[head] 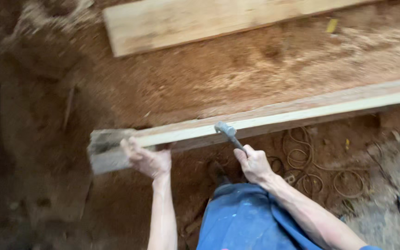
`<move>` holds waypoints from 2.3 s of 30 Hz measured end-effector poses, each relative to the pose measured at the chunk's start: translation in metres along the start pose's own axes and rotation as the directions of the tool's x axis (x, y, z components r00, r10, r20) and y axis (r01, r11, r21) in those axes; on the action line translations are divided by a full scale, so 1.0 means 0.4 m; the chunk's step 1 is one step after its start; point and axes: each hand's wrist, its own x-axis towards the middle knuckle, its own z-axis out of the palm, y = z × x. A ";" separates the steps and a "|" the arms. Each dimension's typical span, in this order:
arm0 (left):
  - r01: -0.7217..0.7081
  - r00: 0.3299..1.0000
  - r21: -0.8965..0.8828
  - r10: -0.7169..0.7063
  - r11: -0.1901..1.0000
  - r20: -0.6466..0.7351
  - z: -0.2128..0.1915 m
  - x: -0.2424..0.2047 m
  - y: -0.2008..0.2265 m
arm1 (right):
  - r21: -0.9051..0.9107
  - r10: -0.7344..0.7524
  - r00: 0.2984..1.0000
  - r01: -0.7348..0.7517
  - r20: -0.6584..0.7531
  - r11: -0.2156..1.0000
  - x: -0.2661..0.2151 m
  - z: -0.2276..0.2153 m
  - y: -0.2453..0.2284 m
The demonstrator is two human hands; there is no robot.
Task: The person uses a hammer to repeatedly strike a long wooden plank resting on a workbench, adjusting its position and flipping it over during the process. The person briefly picks up a separate wooden board and places it back before continuing to hammer the plank.
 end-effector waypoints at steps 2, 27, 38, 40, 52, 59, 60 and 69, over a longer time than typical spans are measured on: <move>-0.064 0.997 0.044 0.061 0.997 0.048 -0.010 0.010 0.043 | 0.070 0.025 0.998 -0.021 -0.061 0.997 -0.031 -0.037 0.021; -0.543 0.651 -0.166 0.537 0.824 0.537 0.266 -0.187 0.933 | 0.237 0.070 0.945 0.009 -0.321 0.971 -0.099 -0.659 0.469; -0.564 0.614 -0.100 0.497 0.820 0.613 0.256 -0.185 0.937 | 0.097 0.305 0.919 -0.289 -0.251 0.952 -0.097 -0.695 0.526; -0.586 0.611 -0.077 0.502 0.806 0.612 0.260 -0.182 0.931 | 0.180 0.218 0.900 -0.159 -0.377 0.971 -0.113 -0.716 0.547; -0.545 0.477 -0.130 0.433 0.828 0.765 0.289 -0.221 1.124 | 0.189 0.232 0.787 -0.148 -0.571 0.971 -0.118 -0.760 0.592; -0.529 0.429 -0.143 0.409 0.836 0.805 0.292 -0.221 1.146 | 0.026 0.149 0.922 -0.150 -0.357 0.988 -0.102 -0.679 0.596; -0.529 0.424 -0.140 0.404 0.837 0.811 0.293 -0.221 1.154 | 0.027 0.166 0.918 -0.168 -0.361 0.985 -0.090 -0.692 0.601; -0.554 0.455 -0.155 0.454 0.818 0.766 0.352 -0.304 1.334 | 0.162 0.211 0.792 -0.143 -0.574 0.976 -0.093 -1.029 0.712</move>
